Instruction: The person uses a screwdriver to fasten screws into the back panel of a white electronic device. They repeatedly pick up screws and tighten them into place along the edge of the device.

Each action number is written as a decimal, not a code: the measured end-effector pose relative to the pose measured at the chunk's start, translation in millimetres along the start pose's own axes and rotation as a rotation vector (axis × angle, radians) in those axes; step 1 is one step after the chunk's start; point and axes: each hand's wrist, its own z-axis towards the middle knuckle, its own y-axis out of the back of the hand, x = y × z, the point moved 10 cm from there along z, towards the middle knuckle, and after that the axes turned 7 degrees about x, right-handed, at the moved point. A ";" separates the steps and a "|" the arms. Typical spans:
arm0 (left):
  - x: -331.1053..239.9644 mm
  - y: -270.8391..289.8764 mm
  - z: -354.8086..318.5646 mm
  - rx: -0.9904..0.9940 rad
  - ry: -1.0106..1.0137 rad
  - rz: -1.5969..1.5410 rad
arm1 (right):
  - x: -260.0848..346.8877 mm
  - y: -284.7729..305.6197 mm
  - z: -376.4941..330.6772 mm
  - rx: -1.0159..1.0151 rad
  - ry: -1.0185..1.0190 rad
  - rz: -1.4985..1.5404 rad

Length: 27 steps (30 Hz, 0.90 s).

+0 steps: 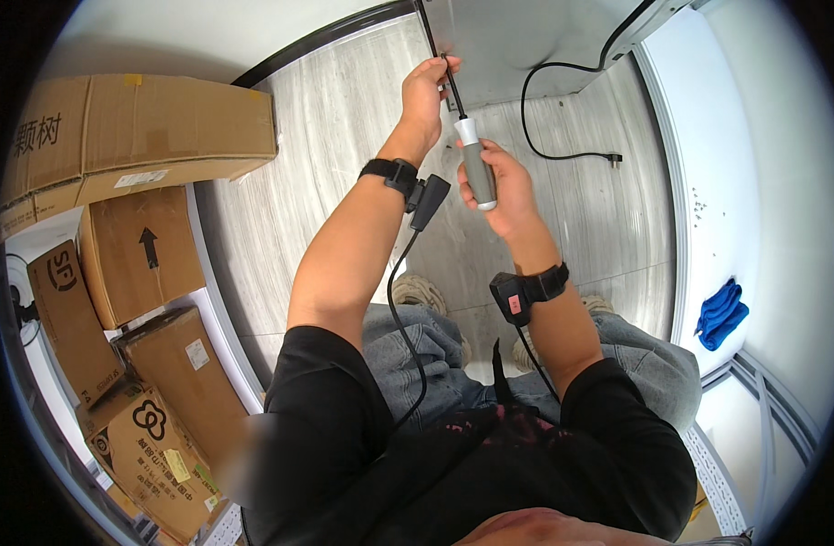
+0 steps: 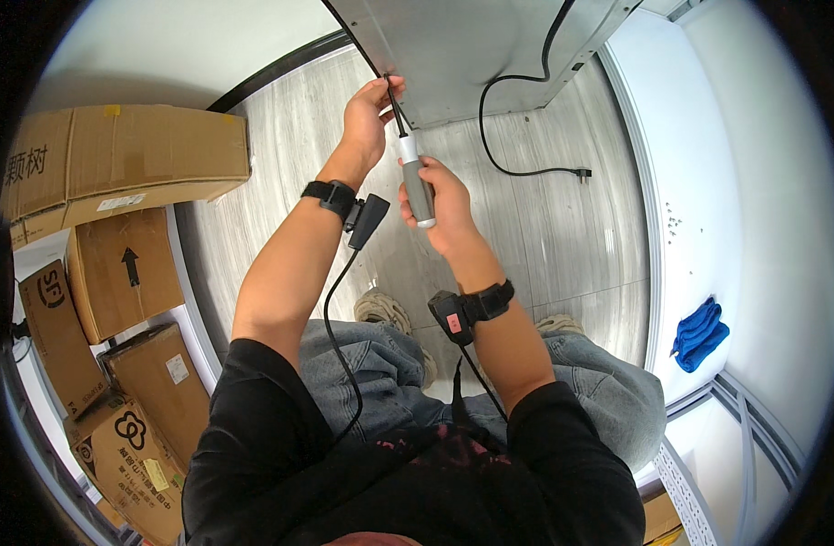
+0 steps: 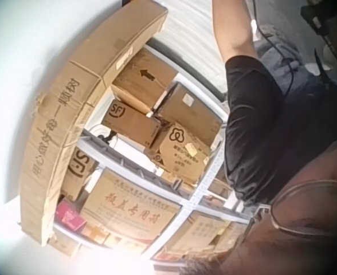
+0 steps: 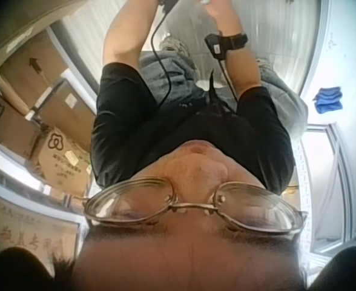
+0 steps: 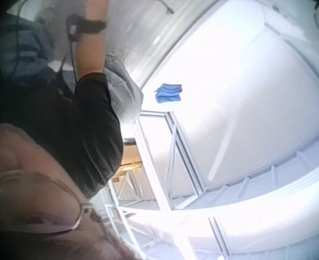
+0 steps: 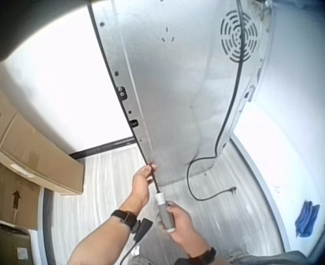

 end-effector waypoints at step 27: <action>-17.1 1.1 -6.7 -0.002 0.182 0.126 | 26.7 -6.0 3.5 -0.053 0.192 -0.374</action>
